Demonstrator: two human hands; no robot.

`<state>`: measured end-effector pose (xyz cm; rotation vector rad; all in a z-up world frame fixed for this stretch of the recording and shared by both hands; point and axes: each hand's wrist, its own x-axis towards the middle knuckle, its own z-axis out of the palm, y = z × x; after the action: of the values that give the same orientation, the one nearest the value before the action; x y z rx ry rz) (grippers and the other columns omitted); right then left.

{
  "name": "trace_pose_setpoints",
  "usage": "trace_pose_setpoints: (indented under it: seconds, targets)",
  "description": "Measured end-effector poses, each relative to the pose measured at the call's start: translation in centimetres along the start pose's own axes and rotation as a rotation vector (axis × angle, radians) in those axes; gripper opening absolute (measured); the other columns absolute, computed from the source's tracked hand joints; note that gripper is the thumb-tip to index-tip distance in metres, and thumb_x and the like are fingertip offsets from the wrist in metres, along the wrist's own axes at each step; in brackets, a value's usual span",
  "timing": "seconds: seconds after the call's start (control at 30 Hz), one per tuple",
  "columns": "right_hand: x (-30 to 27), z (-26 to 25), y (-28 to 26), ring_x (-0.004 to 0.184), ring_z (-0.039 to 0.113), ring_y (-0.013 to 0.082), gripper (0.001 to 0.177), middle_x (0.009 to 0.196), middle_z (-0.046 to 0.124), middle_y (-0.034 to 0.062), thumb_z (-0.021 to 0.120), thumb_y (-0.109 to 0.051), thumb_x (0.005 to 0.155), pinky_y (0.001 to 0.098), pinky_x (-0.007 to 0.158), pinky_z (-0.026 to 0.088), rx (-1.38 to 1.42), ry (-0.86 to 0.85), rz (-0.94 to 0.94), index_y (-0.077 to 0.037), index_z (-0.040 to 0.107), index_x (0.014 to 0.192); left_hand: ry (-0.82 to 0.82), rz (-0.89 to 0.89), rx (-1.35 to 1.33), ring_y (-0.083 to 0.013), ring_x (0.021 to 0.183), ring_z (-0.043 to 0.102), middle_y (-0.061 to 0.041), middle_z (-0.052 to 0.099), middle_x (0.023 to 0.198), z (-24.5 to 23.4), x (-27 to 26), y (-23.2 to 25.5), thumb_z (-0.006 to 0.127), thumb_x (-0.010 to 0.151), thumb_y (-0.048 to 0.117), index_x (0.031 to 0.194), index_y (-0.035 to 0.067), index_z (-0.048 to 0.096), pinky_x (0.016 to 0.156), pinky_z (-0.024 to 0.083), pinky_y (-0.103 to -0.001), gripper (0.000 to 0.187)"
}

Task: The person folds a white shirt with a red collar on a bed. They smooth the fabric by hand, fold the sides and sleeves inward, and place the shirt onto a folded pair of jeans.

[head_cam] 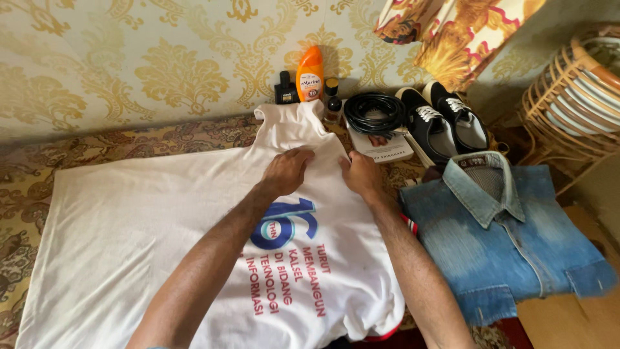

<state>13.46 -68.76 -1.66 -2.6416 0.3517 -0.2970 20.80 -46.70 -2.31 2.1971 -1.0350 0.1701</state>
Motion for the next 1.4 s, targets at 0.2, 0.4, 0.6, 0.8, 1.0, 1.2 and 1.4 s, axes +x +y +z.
trace_pose_setpoints:
  seconds: [0.2,0.4,0.6,0.8,1.0,1.2,1.4]
  targets:
    - [0.6,-1.6,-0.3,0.075,0.073,0.0436,0.035,0.078,0.074,0.0237,0.060,-0.034,0.099,0.0538,0.070,0.057,0.042,-0.008,0.061,0.000,0.063,0.108,0.068,0.125,0.004,-0.0350,0.133,0.054,-0.012,0.063,0.138,2.3,2.3,-3.0,0.058,0.100,0.017,0.136,0.014,0.058,0.109,0.037,-0.057,0.036]
    - [-0.4,-1.3,-0.7,0.060,0.073,0.0362,0.033,0.066,0.069,0.0187,0.058,-0.031,0.101,0.0489,0.058,0.061,-0.071,0.036,-0.004,0.001,0.064,0.107,-0.076,-0.046,0.213,-0.0318,0.124,0.059,-0.010,0.066,0.129,1.2,6.5,-2.1,0.056,0.100,0.018,0.140,0.027,0.058,0.098,0.044,-0.058,0.041]
    - [-0.7,-0.8,-0.9,0.056,0.072,0.0340,0.038,0.063,0.068,0.0152,0.055,-0.037,0.104,0.0480,0.052,0.059,-0.178,0.035,0.003,0.000,0.065,0.105,-0.321,-0.061,0.308,-0.0352,0.113,0.064,-0.016,0.066,0.118,1.5,11.5,-1.3,0.062,0.095,0.025,0.135,0.024,0.060,0.094,0.050,-0.055,0.040]
    - [-0.7,-1.1,-0.4,0.065,0.075,0.0363,0.047,0.072,0.073,0.0194,0.058,-0.045,0.099,0.0487,0.060,0.060,-0.027,-0.010,0.083,-0.001,0.065,0.112,-0.270,-0.065,0.401,-0.0342,0.095,0.073,-0.020,0.070,0.108,1.9,14.5,-2.4,0.059,0.100,0.016,0.116,0.005,0.066,0.080,0.059,-0.050,0.021]
    - [-1.1,-1.4,-0.9,0.081,0.075,0.0413,0.040,0.088,0.076,0.0211,0.063,-0.040,0.097,0.0519,0.074,0.059,-0.101,0.044,0.091,-0.003,0.069,0.110,-0.049,0.081,0.439,-0.0345,0.093,0.071,-0.016,0.069,0.102,2.6,13.4,-2.2,0.066,0.092,0.012,0.110,0.004,0.067,0.076,0.058,-0.051,0.020]
    - [-0.8,-3.4,0.6,0.076,0.075,0.0300,0.039,0.086,0.077,0.0170,0.072,-0.026,0.081,0.0408,0.074,0.056,0.075,-0.145,0.111,-0.003,0.072,0.112,0.098,0.259,0.606,-0.0318,0.118,0.060,-0.017,0.061,0.126,0.3,12.8,-1.2,0.073,0.084,0.018,0.095,0.006,0.074,0.089,0.053,-0.049,0.016]
    - [-0.6,-3.3,1.9,0.070,0.072,0.0198,0.036,0.081,0.077,0.0106,0.083,-0.026,0.075,0.0343,0.065,0.055,0.265,-0.132,0.129,-0.002,0.074,0.100,0.096,0.471,0.391,-0.0284,0.119,0.062,-0.012,0.068,0.114,-2.3,12.5,-0.3,0.072,0.086,0.023,0.092,0.008,0.072,0.111,0.040,-0.051,0.016]
